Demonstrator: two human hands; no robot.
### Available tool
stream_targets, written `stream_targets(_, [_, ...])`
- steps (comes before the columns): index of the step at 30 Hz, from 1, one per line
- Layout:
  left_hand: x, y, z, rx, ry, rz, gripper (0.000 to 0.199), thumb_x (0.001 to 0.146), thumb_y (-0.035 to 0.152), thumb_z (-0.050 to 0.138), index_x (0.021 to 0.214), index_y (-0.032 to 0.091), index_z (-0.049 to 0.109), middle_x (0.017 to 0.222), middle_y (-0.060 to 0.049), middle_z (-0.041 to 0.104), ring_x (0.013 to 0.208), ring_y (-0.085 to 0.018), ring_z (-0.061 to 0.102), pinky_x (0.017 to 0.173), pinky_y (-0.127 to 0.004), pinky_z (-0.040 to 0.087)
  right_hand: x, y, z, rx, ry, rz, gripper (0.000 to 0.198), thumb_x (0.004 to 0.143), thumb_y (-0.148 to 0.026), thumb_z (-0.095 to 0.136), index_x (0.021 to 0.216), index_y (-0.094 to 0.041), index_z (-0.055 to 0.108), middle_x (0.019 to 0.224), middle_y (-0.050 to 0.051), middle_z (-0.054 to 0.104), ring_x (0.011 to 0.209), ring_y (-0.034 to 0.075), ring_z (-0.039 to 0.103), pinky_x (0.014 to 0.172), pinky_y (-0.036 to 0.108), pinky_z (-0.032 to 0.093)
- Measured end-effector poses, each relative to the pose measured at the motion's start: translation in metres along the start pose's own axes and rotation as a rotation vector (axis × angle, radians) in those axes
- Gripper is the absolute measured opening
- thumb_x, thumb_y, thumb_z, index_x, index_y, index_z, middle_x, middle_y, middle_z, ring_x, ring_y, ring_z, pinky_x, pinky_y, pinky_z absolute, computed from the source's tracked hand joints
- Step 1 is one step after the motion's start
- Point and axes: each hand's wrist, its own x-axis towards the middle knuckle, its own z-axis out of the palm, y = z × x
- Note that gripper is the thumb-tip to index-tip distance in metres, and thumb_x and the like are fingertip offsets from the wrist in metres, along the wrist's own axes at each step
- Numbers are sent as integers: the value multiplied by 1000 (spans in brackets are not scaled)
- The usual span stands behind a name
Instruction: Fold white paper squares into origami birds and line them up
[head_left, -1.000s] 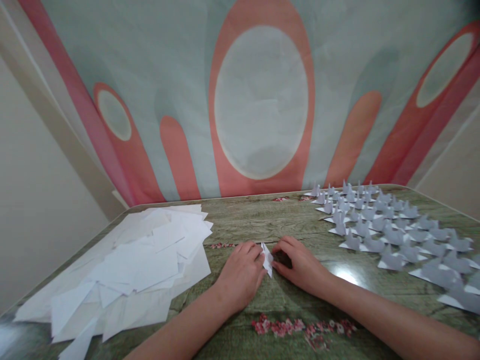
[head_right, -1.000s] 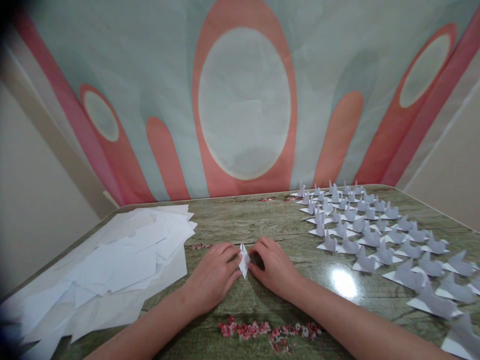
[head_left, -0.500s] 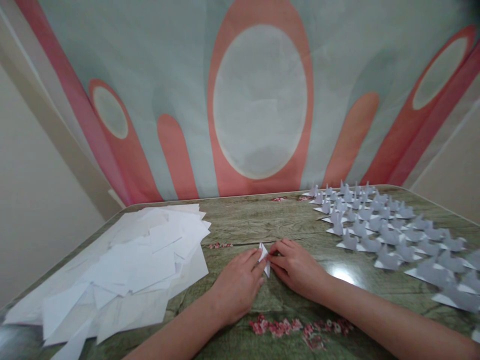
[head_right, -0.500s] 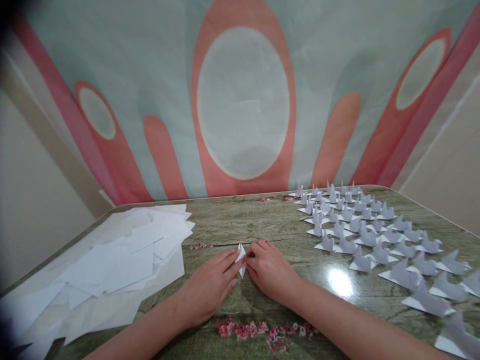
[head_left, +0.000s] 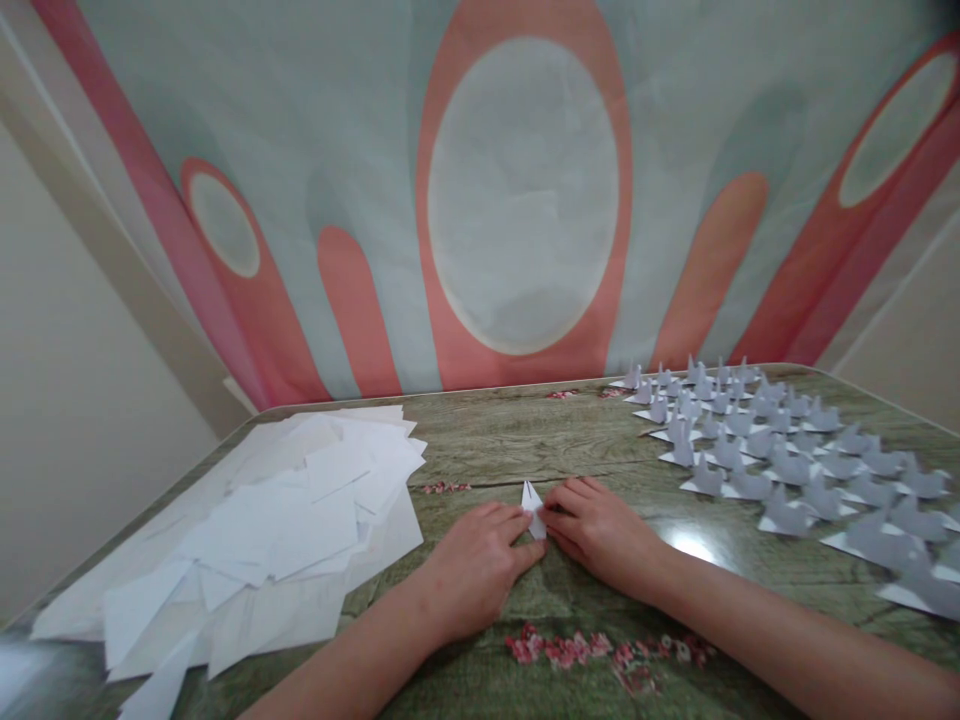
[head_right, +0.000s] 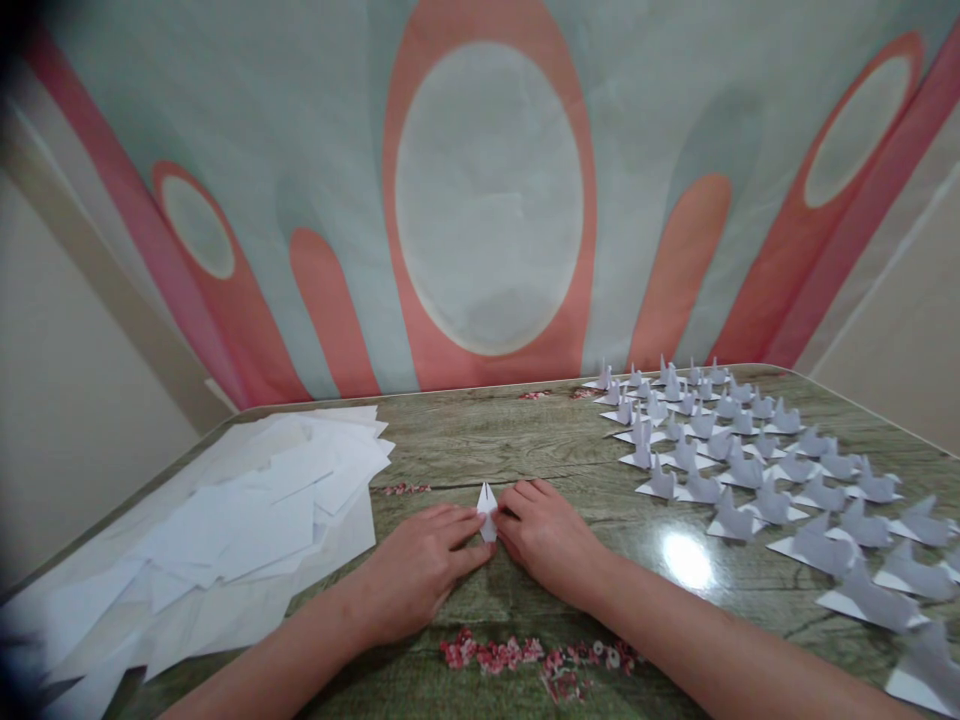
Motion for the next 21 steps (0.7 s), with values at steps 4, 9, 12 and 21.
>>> stream_targets(4, [-2,0,-6,-42,-17,9,27,80,21,53,107,23,58,118,-9,55,112,-24,48,97,-39,34,1,0,-5,-60,-50,-66,13,85,-21,54,94,-18,63,89,6,62,83,21,51,75,35,38])
stream_targets(9, [2,-8,-6,-161,-2,-34,19,84,20,47,101,19,57,99,-6,63,98,-19,56,92,-33,38,2,2,-8,-107,-68,-190,16,85,-16,53,98,-16,62,89,8,63,85,21,52,77,36,37])
stream_targets(12, [6,-16,3,-196,35,-94,19,85,25,49,102,19,56,95,-4,65,92,-18,58,86,-30,42,2,4,-6,-154,-48,-251,17,86,-16,50,97,-15,62,87,8,63,80,21,52,73,36,38])
stream_targets(21, [13,-24,22,-52,137,48,20,91,19,39,88,15,59,88,-5,66,86,-17,61,79,-29,43,3,6,-4,-233,-21,-340,18,89,-16,45,87,-14,63,82,6,63,74,19,52,71,37,37])
